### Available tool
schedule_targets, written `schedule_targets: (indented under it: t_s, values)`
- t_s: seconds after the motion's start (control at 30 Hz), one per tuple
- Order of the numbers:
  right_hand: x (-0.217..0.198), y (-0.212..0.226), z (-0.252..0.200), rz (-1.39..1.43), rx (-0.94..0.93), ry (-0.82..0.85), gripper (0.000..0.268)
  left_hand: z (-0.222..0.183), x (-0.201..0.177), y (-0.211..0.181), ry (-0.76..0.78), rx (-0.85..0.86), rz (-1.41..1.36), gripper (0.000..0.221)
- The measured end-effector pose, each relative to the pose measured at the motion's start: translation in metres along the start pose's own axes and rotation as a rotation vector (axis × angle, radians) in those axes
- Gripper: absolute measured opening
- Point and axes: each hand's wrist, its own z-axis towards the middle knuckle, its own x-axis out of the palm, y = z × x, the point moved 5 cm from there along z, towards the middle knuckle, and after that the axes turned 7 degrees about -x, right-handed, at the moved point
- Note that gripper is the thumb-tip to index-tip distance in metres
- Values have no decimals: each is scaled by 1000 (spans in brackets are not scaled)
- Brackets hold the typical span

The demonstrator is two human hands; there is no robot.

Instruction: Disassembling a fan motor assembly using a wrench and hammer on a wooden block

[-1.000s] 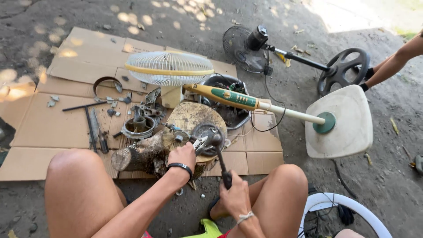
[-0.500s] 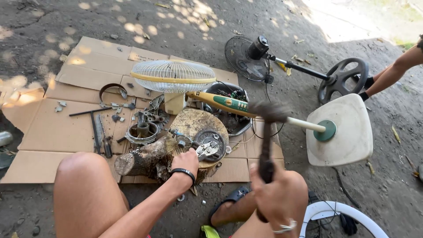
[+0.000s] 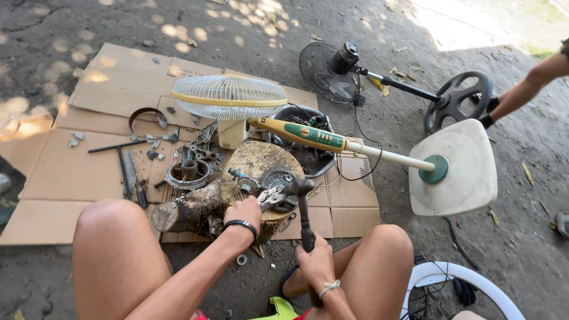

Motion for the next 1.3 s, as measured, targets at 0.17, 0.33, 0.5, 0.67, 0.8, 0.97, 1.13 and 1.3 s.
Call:
schedule_targets:
  t_s: [0.17, 0.33, 0.5, 0.67, 0.8, 0.97, 1.13, 1.3]
  values:
    - [10, -29, -1, 115, -24, -102, 17, 14, 30, 6, -117, 8, 3, 21]
    - [28, -34, 21, 319, 138, -130, 7, 11, 12, 11, -170, 46, -14, 19]
    - [41, -56, 41, 159, 264, -112, 7, 4, -1, 12, -90, 70, 2, 17]
    - [47, -48, 39, 167, 244, -62, 2, -8, -19, 12, -109, 102, -4, 15]
    - [48, -29, 29, 168, 218, 11, 6, -8, -23, 16, -61, 67, -9, 16]
    - [60, -45, 42, -58, 146, 13, 5, -7, -20, 17, -70, 77, 36, 20]
    - [65, -51, 43, 38, 216, 36, 2, 0, -11, 20, -93, 91, 79, 16]
    - [77, -73, 57, -107, 137, 2, 30, 15, 7, 27, -124, 113, 22, 25]
